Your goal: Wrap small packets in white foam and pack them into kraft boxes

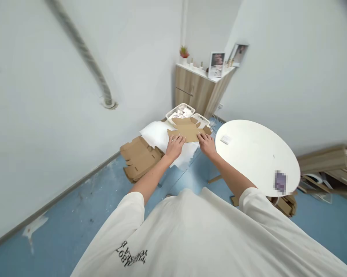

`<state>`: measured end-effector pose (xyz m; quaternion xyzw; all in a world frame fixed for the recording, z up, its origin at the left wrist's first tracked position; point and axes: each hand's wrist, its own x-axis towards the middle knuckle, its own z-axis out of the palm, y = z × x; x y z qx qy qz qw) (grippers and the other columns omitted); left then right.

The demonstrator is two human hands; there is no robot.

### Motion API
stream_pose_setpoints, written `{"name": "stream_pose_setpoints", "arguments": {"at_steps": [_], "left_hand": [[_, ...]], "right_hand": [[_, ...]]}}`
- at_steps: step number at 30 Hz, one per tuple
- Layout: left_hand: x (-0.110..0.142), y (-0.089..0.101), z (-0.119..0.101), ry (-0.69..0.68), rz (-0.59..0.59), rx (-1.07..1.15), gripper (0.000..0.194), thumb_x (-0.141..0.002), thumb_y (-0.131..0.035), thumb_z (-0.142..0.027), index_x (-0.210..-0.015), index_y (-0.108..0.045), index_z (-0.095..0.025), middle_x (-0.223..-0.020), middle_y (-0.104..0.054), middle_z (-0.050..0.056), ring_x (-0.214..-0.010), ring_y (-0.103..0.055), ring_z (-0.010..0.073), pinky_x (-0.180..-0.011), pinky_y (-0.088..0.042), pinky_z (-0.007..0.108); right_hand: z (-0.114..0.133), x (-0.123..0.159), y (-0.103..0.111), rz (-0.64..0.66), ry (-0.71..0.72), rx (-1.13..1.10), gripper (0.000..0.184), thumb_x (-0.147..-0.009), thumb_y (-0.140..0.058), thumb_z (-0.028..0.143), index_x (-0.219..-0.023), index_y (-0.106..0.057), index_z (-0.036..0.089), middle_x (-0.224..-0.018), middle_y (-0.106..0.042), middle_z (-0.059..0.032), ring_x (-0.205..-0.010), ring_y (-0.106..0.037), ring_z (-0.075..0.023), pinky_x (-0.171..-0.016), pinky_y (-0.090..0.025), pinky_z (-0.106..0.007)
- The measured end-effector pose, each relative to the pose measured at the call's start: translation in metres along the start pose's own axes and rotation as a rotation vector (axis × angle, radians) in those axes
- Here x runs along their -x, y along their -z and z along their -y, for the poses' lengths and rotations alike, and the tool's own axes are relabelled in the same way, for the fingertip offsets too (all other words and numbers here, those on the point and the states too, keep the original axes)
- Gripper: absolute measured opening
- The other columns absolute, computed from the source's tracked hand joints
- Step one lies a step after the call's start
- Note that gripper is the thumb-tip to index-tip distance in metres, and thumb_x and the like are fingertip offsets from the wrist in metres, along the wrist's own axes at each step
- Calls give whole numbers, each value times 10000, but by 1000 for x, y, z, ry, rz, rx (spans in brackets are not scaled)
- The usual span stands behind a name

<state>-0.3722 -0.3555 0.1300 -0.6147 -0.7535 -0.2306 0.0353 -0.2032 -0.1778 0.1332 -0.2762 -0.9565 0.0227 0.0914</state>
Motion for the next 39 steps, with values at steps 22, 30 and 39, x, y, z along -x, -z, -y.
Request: {"name": "stream_pose_setpoints", "arguments": {"at_steps": [22, 30, 39], "left_hand": [[-166, -237, -301, -432, 316, 25, 576, -933, -437, -107, -1466, -523, -308, -1452, -574, 91, -1359, -486, 275, -1178, -286, 496], [-188, -302, -316, -493, 512, 44, 523, -961, -423, -130, -1426, -563, -326, -1419, -597, 78, -1360, -475, 268, -1186, -263, 490], [-231, -349, -292, -602, 645, 59, 505, -967, -408, -110, -1402, -565, -313, -1372, -619, 82, -1322, -494, 260, -1165, -270, 483]], "right_hand": [[-349, 230, 3, 110, -462, 161, 481, -1024, -316, 234, -1475, -485, 231, -1398, -562, -159, -1201, -443, -311, -945, -308, -417], [-371, 254, -30, 298, -665, 62, 439, -1020, -333, 249, -1402, -548, 239, -1331, -593, -164, -1186, -463, -317, -932, -327, -424], [-383, 225, -63, 325, -796, 20, 441, -1000, -350, 208, -1369, -588, 240, -1253, -626, -151, -1227, -464, -314, -1127, -113, -517]]}}
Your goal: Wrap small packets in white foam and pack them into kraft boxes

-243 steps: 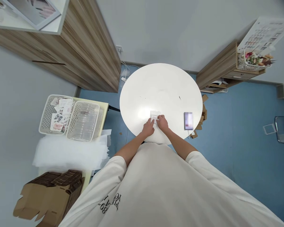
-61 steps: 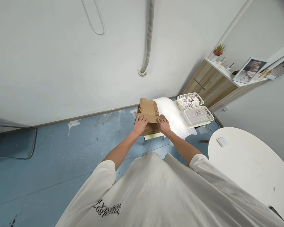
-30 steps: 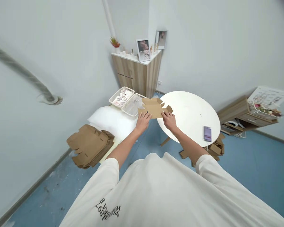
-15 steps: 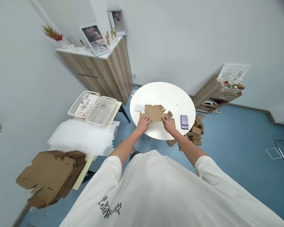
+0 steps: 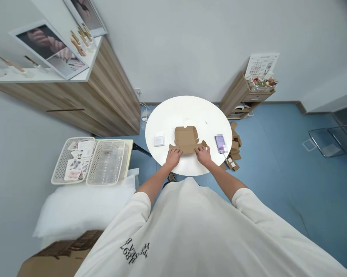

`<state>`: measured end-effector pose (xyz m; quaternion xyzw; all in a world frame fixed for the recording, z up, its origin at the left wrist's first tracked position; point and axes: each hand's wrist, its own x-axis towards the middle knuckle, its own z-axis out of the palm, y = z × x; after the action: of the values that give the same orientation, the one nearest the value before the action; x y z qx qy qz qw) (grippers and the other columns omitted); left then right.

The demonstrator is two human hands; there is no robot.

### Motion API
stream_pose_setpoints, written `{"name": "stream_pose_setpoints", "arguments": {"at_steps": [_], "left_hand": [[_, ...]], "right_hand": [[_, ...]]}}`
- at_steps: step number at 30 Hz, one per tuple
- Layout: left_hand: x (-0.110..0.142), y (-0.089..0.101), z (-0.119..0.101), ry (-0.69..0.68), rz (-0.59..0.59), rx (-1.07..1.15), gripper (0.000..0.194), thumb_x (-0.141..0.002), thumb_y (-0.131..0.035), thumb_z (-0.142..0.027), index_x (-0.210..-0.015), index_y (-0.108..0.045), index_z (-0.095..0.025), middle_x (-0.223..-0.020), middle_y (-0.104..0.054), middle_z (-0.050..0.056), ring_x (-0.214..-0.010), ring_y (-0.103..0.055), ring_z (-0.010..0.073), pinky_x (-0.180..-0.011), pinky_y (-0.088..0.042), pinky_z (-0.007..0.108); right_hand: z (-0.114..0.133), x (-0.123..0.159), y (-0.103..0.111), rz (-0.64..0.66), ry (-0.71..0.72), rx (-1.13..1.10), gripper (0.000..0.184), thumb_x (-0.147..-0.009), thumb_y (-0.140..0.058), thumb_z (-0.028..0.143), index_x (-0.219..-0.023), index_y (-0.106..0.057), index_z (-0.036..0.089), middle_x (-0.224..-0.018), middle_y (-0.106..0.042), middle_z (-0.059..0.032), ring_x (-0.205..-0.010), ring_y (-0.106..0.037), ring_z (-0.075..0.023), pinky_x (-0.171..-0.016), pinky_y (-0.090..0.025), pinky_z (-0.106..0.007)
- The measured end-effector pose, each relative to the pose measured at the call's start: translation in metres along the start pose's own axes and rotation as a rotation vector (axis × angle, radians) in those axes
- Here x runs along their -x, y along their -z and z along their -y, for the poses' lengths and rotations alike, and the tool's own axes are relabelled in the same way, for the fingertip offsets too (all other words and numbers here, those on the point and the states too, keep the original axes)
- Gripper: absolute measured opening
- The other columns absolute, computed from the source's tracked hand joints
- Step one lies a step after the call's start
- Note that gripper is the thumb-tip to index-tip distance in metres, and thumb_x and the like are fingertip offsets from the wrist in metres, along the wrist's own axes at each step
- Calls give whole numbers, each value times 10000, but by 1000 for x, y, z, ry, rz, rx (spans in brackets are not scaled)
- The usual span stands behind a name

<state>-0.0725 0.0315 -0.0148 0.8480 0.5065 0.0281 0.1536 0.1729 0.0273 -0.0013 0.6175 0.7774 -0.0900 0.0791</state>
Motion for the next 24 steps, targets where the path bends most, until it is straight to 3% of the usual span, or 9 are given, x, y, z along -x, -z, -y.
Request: {"name": "stream_pose_setpoints", "arguments": {"at_steps": [10, 17, 21, 24], "left_hand": [[-23, -33, 32, -83, 129, 30, 464, -969, -393, -97, -1356, -600, -247, -1425, -570, 112, -1300, -512, 265, -1115, -330, 449], [-34, -46, 44, -39, 250, 37, 452, -966, -400, -90, -1342, -595, -249, -1490, -508, 98, -1338, -473, 273, -1071, -378, 442], [-36, -44, 39, -8, 278, 33, 393, -990, -449, -193, -1370, -550, -214, -1463, -516, 123, -1341, -459, 295, -1089, -361, 445], [-45, -39, 25, 8, 250, 32, 473, -956, -569, -301, -1412, -486, -204, -1430, -520, 147, -1355, -438, 319, -1129, -313, 469]], "right_hand": [[7, -20, -27, 133, -51, -7, 451, -1013, -347, 226, -1398, -579, 188, -1325, -597, -168, -1243, -466, -307, -1117, -161, -466], [-3, -37, -33, 257, 14, -35, 408, -1029, -363, 254, -1311, -656, 214, -1390, -548, -162, -1214, -475, -309, -1026, -304, -422], [-14, -43, -36, 311, 68, -68, 399, -1041, -354, 270, -1270, -675, 212, -1444, -523, -134, -1205, -495, -298, -993, -348, -405], [-21, -47, -35, 304, 79, -100, 375, -1040, -383, 298, -1273, -659, 196, -1396, -571, -134, -1203, -510, -293, -1001, -351, -408]]}}
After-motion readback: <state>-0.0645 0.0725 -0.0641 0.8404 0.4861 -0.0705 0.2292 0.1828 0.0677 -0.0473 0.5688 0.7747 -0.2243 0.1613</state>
